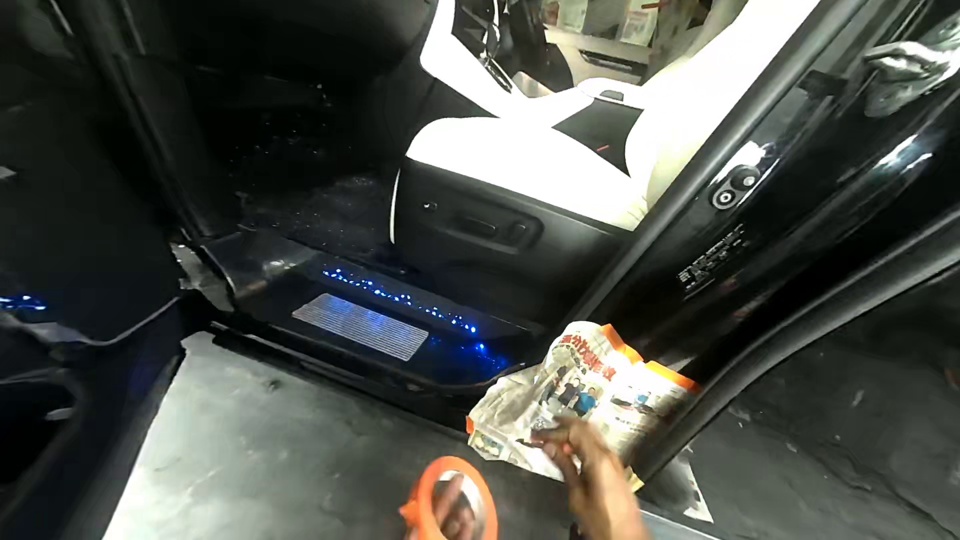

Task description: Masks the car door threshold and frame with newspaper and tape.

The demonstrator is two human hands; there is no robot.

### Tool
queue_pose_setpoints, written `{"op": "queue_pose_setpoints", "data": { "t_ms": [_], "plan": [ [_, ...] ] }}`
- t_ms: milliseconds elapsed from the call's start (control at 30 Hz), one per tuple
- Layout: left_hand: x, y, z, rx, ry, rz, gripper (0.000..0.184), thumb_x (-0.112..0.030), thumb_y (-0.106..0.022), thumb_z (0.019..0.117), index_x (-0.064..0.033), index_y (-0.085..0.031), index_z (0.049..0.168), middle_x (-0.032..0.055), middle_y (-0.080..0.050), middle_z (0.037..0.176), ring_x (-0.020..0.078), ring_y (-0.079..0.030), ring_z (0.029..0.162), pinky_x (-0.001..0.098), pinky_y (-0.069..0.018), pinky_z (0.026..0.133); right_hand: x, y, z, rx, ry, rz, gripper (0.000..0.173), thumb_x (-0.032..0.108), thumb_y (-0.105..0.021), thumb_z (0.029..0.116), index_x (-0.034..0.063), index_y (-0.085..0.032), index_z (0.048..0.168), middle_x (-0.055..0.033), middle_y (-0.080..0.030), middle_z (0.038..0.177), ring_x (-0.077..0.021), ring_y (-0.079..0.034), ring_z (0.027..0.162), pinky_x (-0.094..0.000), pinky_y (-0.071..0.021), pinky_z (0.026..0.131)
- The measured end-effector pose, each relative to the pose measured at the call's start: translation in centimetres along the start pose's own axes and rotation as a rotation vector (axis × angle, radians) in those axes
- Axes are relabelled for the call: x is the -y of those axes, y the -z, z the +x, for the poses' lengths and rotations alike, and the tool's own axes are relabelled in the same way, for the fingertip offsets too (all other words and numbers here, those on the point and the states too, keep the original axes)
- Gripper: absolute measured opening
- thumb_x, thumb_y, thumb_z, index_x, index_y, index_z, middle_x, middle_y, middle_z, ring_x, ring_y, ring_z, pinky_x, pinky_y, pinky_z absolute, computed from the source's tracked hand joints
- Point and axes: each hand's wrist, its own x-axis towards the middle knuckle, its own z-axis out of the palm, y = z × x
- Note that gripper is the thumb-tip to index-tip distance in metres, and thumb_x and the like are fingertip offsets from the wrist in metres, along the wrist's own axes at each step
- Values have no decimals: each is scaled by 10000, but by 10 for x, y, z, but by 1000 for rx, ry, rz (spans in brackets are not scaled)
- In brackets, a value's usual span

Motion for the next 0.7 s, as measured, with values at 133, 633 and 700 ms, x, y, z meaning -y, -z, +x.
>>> {"op": "queue_pose_setpoints", "data": {
  "t_ms": [133,633,700],
  "plan": [
    [-15,21,39,382,-98,-257,385,-157,-562,1013,-176,-669,1382,104,-543,1524,269,-542,1387,373,-434,1161,25,56,74,42,234,-475,159,176,-620,961,175,-774,998,-93,-601,1444,-328,-497,1390,-498,-460,1104],
    [87,-2,167,6,-379,1245,361,-85,-511,999,-96,-670,1322,71,-663,1317,192,-590,1272,389,-486,1100,36,60,126,380,270,-1076,494,28,-520,996,70,-463,1485,-146,-727,1161,-335,-685,1163,-557,-384,1170],
    [89,0,171,-3,-409,1278,440,-100,-535,985,-112,-601,1420,106,-592,1424,245,-523,1360,434,-447,1142,31,62,123,345,358,-1058,472,63,-522,1009,75,-480,1479,-127,-733,1161,-324,-702,1132,-564,-406,1161]
  ]
}}
